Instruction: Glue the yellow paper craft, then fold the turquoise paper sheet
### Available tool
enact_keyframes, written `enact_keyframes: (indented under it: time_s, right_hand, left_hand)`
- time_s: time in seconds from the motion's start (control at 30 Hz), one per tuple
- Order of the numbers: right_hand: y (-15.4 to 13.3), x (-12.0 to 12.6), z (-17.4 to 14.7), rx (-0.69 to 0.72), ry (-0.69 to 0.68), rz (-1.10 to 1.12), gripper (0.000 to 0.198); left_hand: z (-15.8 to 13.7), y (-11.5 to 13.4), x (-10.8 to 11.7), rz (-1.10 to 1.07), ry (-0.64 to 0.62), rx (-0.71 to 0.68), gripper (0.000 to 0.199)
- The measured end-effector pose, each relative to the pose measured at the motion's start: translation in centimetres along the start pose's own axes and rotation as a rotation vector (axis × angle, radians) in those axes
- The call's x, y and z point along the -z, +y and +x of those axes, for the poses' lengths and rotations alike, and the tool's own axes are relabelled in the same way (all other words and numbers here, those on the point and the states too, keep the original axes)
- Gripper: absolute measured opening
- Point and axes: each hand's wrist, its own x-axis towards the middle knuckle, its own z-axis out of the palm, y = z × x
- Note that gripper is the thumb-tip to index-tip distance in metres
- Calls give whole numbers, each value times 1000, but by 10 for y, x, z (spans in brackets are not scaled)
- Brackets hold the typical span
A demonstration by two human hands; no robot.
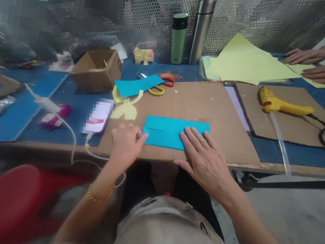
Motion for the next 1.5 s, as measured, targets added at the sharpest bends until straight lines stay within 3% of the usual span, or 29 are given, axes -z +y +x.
enact_keyframes:
  time_s: [0.1, 0.27, 0.43, 0.57, 0.7, 1.07, 1.5]
  right_hand:
    - [0, -2, 0, -2, 8, 1, 75]
    - [0, -3, 0, -1, 23, -13, 75]
    - [1, -3, 0, 8, 23, -26, 75]
    - [2, -5, -1, 8, 28, -3, 73]
    - [2, -6, -1, 2, 29, -5, 73]
    - [1, -5, -1, -2, 28, 0, 76]
    - [1, -3, -1, -4, 20, 20, 74]
  left_hand:
    - [-4, 1, -3, 28, 92, -25, 24]
    - [-5, 2, -7, 131, 245, -248, 62]
    - [-4, -4, -11, 160, 244, -516, 65]
    - [1, -6, -9, 166, 158, -749, 61]
    - [6, -5, -6, 151, 95, -872, 52]
    - [-8, -20, -7, 144, 164, -859, 48]
    - [-24, -46, 1, 110, 126, -742, 71]
